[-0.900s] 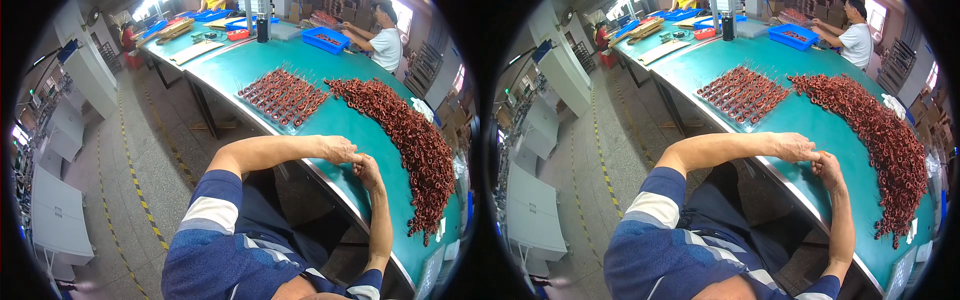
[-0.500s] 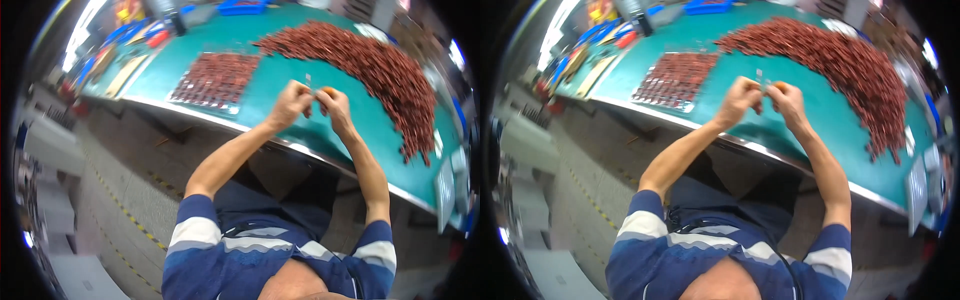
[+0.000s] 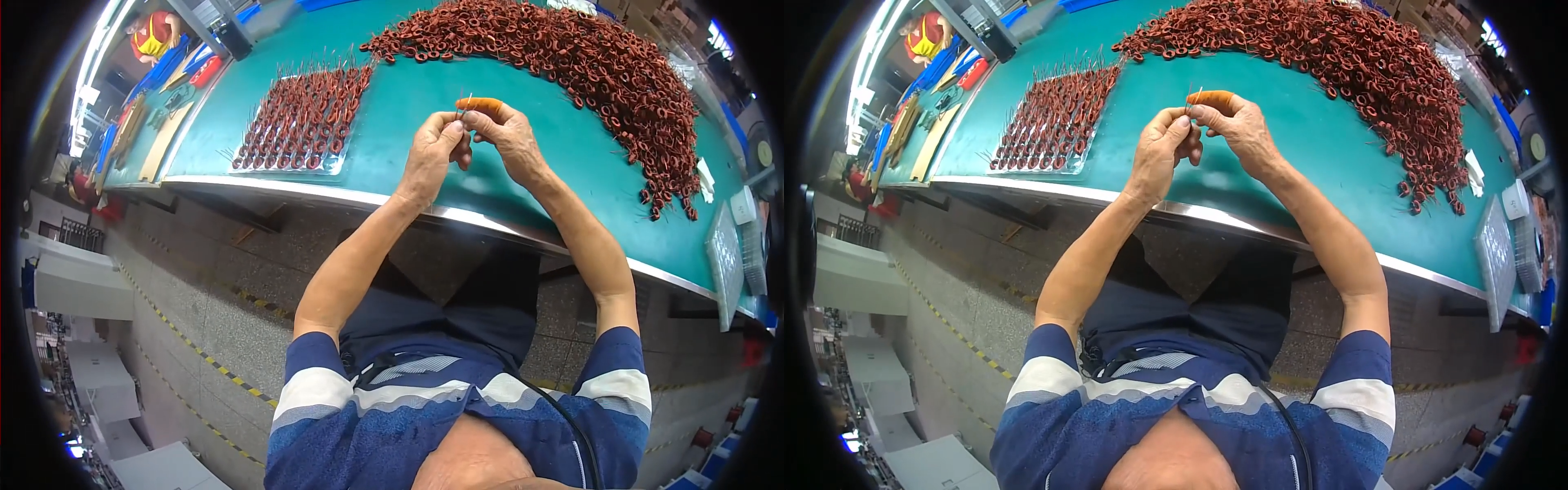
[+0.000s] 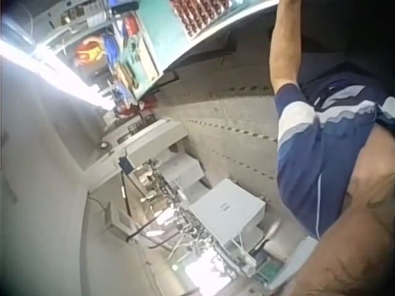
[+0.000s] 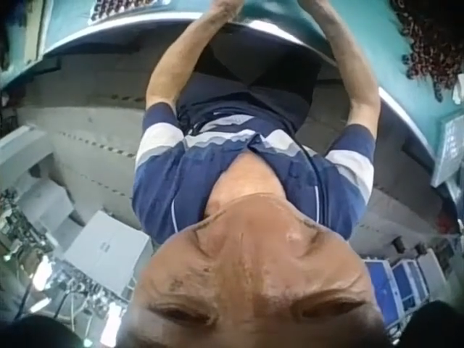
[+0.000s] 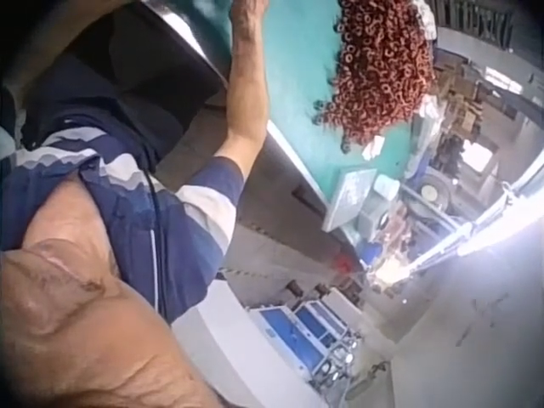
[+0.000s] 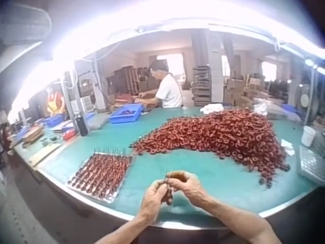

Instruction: The worker picks up small copper coils from a large pile and carefully arranges them into a plastic grid tray.

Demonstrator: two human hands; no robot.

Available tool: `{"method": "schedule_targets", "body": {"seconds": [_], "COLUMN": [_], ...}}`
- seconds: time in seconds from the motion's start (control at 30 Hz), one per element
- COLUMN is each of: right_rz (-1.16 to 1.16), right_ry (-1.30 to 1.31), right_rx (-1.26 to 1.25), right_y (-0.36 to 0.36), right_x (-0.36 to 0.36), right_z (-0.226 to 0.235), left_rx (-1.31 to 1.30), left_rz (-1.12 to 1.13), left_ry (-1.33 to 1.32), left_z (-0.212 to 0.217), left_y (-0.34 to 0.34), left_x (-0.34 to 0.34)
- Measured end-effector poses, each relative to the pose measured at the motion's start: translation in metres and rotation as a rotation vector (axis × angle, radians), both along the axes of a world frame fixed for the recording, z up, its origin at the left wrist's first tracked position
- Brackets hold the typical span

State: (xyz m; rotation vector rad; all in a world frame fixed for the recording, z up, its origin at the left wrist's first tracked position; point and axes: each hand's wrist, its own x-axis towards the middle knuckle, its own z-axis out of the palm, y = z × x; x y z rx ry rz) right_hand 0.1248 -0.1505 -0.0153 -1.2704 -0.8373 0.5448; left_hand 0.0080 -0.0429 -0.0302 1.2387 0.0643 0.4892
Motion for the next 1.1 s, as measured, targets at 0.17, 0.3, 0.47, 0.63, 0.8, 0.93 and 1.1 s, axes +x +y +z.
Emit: {"method": "schedule_targets", "body": {"seconds": [0.17,0.3,0.47,0.63,0.8,0.93,1.1], "right_rz": [-0.148,0.024,0.146,0.098,-0.147,-0.212,-0.079], "right_ry": [-0.214,0.029,0.204,0.089,0.000,-0.148,-0.379], "right_rx": [0.034,0.080,0.092,0.015,0.008,-0.057,-0.238], "right_y": [0.002,-0.002,-0.001,-0.005,-0.002,-0.007,-0.007], "right_x": [-0.010,-0.002,0.001,0.007,0.002,-0.005,-0.017], "right_z": [-0.005,0.000,0.002,0.000,0.001,0.012,0.014], "left_rx": [-0.120,-0.181,-0.222,-0.199,-0.072,0.015,0.086], "left_rz": [0.057,-0.011,-0.060,-0.083,0.009,0.107,0.150], "left_ry": [-0.026,-0.056,-0.005,0.027,0.019,0.035,0.023], "left_z": [-0.001,0.000,-0.003,-0.002,-0.012,-0.021,-0.027], "left_y": [-0.012,-0.014,-0.010,-0.012,-0.011,-0.009,-0.014], "left_x": [-0.003,-0.002,-0.011,-0.015,-0.017,-0.020,-0.018]}}
